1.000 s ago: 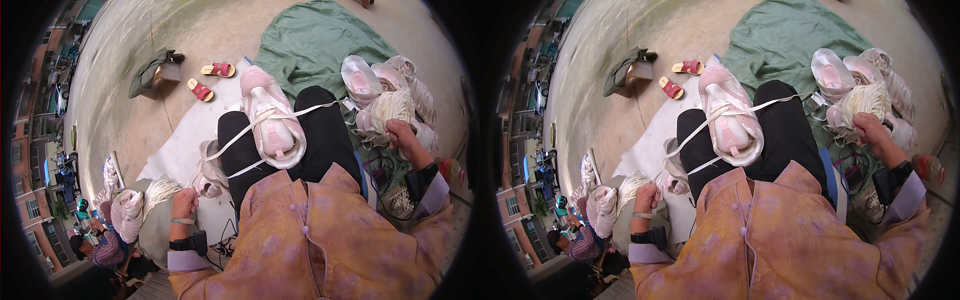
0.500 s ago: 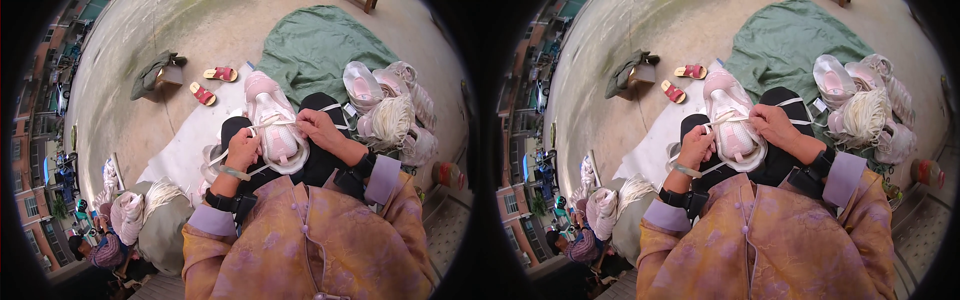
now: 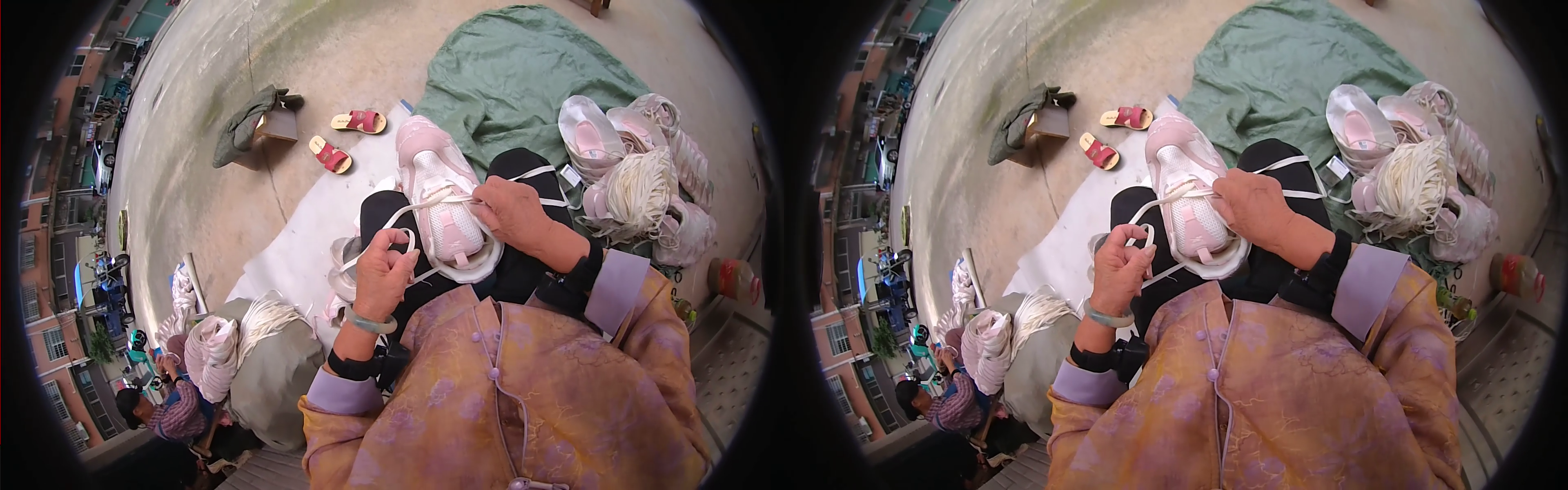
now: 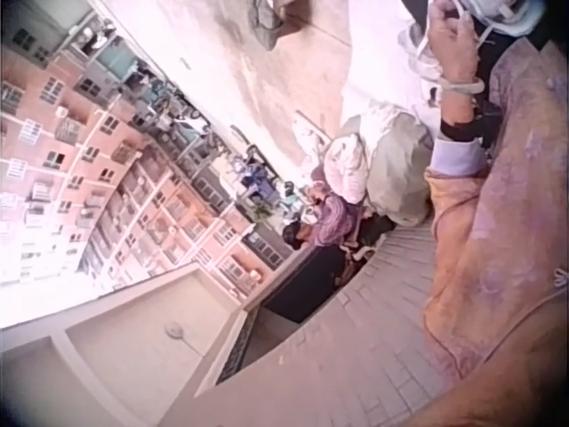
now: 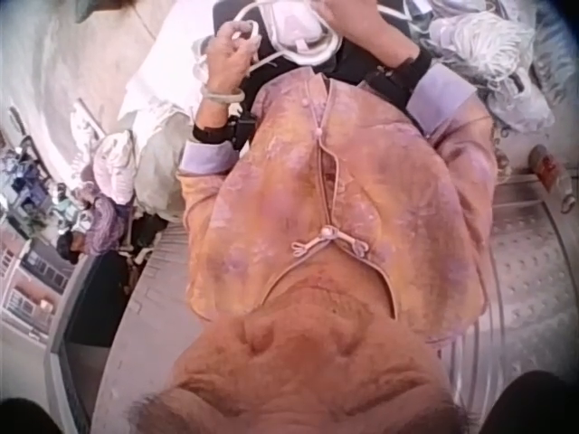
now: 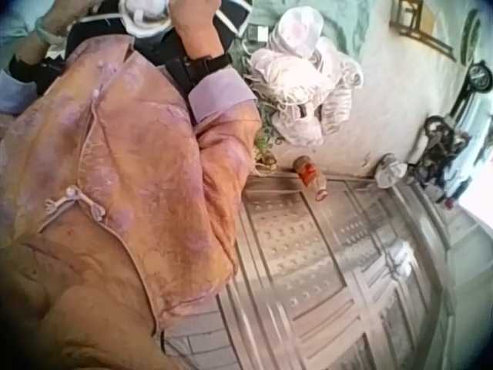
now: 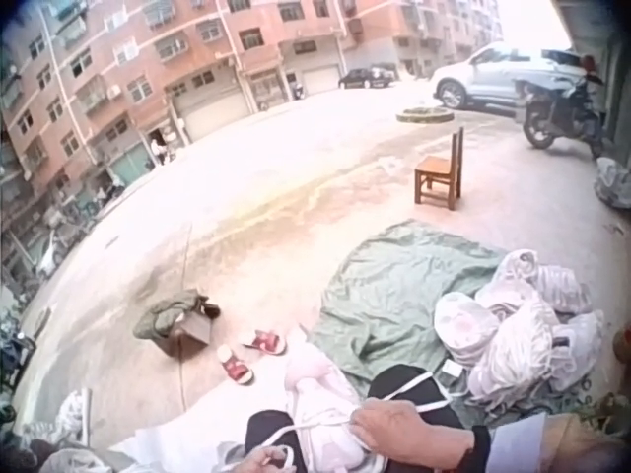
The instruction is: The person is lacing a pink shoe while sitting in an outdoor area.
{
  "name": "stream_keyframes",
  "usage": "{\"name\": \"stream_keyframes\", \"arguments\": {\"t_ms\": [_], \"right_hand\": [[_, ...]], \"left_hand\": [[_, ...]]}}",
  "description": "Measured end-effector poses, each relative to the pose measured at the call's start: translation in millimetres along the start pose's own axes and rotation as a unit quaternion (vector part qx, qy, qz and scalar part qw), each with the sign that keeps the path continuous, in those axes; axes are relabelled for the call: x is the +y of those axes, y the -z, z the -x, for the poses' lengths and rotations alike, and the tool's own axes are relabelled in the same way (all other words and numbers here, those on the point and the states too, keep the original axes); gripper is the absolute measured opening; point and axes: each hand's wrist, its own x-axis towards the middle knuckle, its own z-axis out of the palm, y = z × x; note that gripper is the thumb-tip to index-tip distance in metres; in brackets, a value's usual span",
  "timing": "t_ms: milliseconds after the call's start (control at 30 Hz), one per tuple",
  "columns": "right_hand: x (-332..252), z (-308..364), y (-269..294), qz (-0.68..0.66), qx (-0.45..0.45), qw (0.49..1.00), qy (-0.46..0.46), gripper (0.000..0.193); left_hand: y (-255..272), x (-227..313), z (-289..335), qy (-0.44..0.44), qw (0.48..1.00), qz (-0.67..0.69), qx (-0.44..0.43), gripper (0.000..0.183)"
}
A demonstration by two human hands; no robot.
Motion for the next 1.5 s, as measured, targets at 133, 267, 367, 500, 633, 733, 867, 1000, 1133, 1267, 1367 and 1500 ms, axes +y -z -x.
{"name": "stream_keyframes", "arguments": {"t_ms": [133, 267, 367, 500, 633, 733, 867, 1000, 1133, 1267, 1367, 1500], "right_hand": [[9.6, -2.1, -6.2, -0.068, -0.056, 0.994, -0.068, 0.014], [6.7, 0.8, -13.6, -0.081, -0.038, 0.993, -0.076, 0.014], [7.7, 0.6, -18.0, -0.065, -0.043, 0.995, -0.067, 0.015], [6.1, 3.1, -13.7, 0.011, -0.042, 0.999, -0.032, 0.018], [-13.0, 3.5, 8.1, -0.055, -0.024, 0.997, -0.045, 0.015], [-13.7, 5.8, 5.2, -0.251, -0.009, 0.960, -0.121, 0.012], [-31.6, -5.4, 23.3, -0.402, -0.135, 0.881, -0.212, 0.013], [-44.7, -12.8, 28.2, -0.499, -0.128, 0.822, -0.243, 0.016], [-46.4, -15.5, 19.8, -0.562, -0.047, 0.784, -0.260, 0.017], [-48.9, -4.2, 11.2, -0.452, -0.046, 0.865, -0.212, 0.015], [-53.9, -0.5, 13.3, -0.426, -0.049, 0.893, -0.134, 0.016], [-45.5, 1.8, 16.7, -0.502, -0.079, 0.837, -0.203, 0.013]], "left_hand": [[0.9, 4.3, 5.7, 0.016, 0.997, 0.007, -0.075, 0.013], [2.1, -4.7, 5.7, 0.087, 0.987, 0.073, -0.116, 0.016], [0.2, -11.9, 7.1, 0.066, 0.979, 0.147, -0.123, 0.020], [2.6, -5.4, 8.8, 0.047, 0.983, 0.134, -0.117, 0.018], [5.5, -7.1, 8.6, 0.036, 0.999, 0.024, -0.030, 0.010], [4.2, 2.0, 0.9, -0.199, 0.969, -0.141, 0.040, 0.007], [-9.1, 18.5, -8.9, -0.276, 0.946, -0.132, 0.109, 0.010], [-22.5, 19.4, -17.2, -0.167, 0.984, -0.029, 0.052, 0.015], [-33.0, 32.6, -18.5, -0.042, 0.992, 0.111, -0.052, 0.020], [-46.2, 25.4, -23.0, -0.105, 0.994, 0.006, -0.011, 0.016], [-48.3, 25.9, -21.0, -0.197, 0.972, -0.123, 0.033, 0.013], [-50.5, 24.8, -18.7, -0.215, 0.970, -0.116, 0.001, 0.015]]}}
